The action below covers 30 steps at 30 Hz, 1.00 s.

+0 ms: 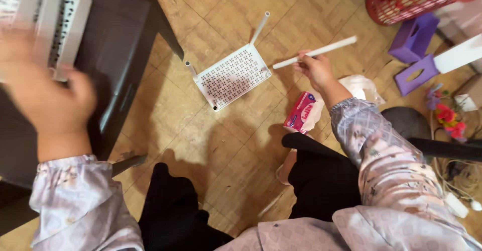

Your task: The person wipes a white plastic tray with a tissue, then inserts white plastic rods into the tray's corner holes to form legs. They repeat this process for multiple trays, stacking the assembled units on a nearby chair.

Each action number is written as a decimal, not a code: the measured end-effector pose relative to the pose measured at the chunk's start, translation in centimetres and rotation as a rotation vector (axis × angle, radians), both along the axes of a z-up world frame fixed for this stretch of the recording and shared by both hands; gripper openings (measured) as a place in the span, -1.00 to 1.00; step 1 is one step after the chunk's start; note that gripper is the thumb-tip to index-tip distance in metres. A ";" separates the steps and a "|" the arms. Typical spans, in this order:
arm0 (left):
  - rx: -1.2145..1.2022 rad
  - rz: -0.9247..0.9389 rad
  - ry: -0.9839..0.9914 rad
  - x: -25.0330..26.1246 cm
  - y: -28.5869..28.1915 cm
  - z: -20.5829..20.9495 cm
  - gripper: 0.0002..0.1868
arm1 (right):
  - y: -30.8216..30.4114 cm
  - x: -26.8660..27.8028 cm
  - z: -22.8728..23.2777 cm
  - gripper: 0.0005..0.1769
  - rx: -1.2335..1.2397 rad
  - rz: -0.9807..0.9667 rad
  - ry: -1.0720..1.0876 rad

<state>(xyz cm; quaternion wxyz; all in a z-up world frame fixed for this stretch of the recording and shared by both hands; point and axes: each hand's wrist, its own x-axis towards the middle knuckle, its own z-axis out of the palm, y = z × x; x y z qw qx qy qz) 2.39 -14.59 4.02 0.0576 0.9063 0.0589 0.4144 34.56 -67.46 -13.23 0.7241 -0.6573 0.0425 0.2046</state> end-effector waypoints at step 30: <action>-0.338 -0.103 0.423 6.2 -4.3 1.0 -0.48 | 0.2 2.9 -14.3 -0.87 -0.669 0.155 -0.418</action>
